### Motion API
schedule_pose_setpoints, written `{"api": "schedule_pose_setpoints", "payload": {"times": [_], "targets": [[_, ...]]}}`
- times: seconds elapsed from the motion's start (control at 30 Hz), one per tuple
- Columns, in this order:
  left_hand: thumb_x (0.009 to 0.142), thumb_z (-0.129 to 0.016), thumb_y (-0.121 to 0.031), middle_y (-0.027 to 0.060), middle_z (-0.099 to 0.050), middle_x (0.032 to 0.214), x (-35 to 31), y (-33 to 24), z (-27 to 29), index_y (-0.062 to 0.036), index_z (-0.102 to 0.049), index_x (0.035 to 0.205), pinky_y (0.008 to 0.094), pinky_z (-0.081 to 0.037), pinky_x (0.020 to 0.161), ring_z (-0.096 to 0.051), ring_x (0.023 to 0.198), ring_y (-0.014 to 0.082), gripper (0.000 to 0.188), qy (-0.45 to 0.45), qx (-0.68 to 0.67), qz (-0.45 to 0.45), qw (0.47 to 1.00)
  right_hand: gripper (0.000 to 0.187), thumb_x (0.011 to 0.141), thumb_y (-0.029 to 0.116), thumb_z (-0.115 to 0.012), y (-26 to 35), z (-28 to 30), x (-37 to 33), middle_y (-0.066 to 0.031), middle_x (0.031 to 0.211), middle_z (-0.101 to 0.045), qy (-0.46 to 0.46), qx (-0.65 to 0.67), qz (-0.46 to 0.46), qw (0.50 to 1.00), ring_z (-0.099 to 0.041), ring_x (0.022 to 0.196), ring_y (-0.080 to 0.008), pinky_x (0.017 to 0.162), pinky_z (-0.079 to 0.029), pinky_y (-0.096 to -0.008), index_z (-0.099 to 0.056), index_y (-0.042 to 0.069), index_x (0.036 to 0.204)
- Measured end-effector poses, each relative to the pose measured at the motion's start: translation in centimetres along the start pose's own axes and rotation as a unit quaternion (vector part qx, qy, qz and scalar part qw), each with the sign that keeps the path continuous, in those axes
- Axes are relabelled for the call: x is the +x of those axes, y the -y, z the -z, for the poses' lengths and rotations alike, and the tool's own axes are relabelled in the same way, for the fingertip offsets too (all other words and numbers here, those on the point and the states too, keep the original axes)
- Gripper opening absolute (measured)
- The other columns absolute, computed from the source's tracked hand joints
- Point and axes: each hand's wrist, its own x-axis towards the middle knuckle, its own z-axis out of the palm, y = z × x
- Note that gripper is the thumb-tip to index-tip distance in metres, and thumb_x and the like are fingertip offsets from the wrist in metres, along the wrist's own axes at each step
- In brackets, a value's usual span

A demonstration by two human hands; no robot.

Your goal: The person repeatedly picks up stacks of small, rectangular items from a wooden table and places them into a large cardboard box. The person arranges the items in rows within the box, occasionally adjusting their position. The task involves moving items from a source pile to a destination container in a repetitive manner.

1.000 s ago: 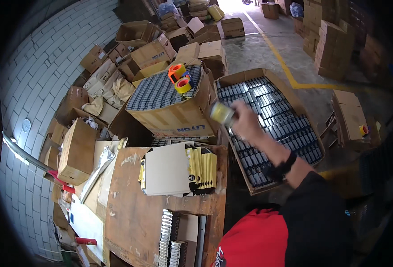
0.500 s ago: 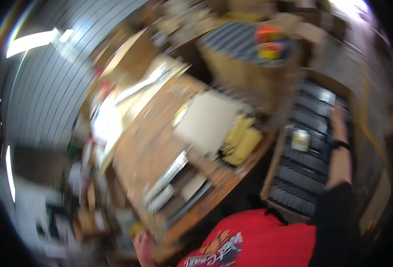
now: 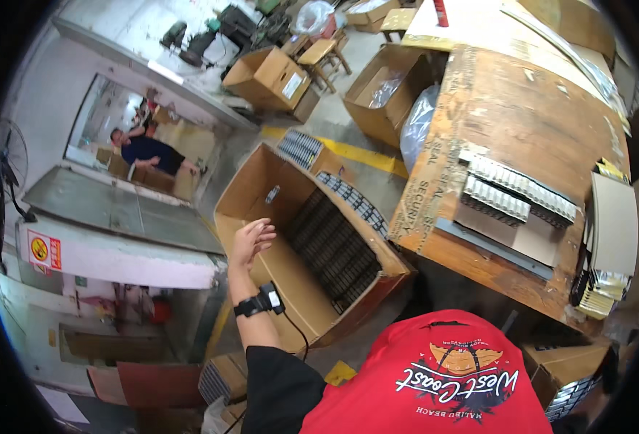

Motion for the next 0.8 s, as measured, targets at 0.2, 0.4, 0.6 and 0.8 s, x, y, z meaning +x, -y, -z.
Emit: {"api": "schedule_pose_setpoints", "payload": {"times": [0.2,0.4,0.6,0.8], "targets": [[0.087,-0.056,-0.024,0.0058,-0.063,0.099,9.5,10.3,1.4,-0.0050,-0.058,0.114,0.0262,-0.048,0.065,-0.062,0.080,0.0149,0.033,-0.044,-0.002,0.112,0.993,0.036,0.068,-0.005,-0.057,33.1,-28.9,-9.3,-0.0168,0.095,-0.060,0.462,0.016,0.466,0.755,-0.059,0.088,-0.0337,0.080,-0.046,-0.0383,-0.058,0.001,0.103],[0.079,-0.058,-0.013,0.0140,-0.064,0.100,15.5,20.5,-0.4,0.0023,-0.063,0.106,0.0329,-0.046,0.078,-0.059,0.091,0.0222,0.031,-0.110,0.112,0.098,0.983,0.009,0.071,0.007,-0.057,43.6,-56.4,-28.5,-0.0133,0.075,-0.066,0.535,-0.087,0.583,0.605,-0.065,0.072,-0.0303,0.064,-0.052,-0.0387,-0.065,0.004,0.074],[0.082,-0.054,-0.016,0.0283,-0.054,0.114,17.3,28.4,-2.4,0.0080,-0.048,0.119,0.0416,-0.042,0.090,-0.052,0.107,0.0415,0.044,-0.178,0.153,0.125,0.964,0.023,0.079,0.008,-0.056,37.9,-66.0,-40.9,-0.0226,0.108,-0.059,0.670,-0.205,0.248,0.669,-0.058,0.100,-0.0352,0.082,-0.049,-0.0420,-0.065,0.002,0.098],[0.084,-0.052,-0.012,0.0258,-0.033,0.137,23.0,28.8,-3.2,0.0084,-0.035,0.129,0.0391,-0.030,0.105,-0.034,0.126,0.0392,0.053,-0.223,0.216,0.035,0.950,0.022,0.078,0.005,-0.054,30.8,-73.3,-43.2,-0.0258,0.107,-0.055,0.627,-0.223,0.225,0.712,-0.056,0.100,-0.0384,0.085,-0.048,-0.0435,-0.062,-0.003,0.098]]}}
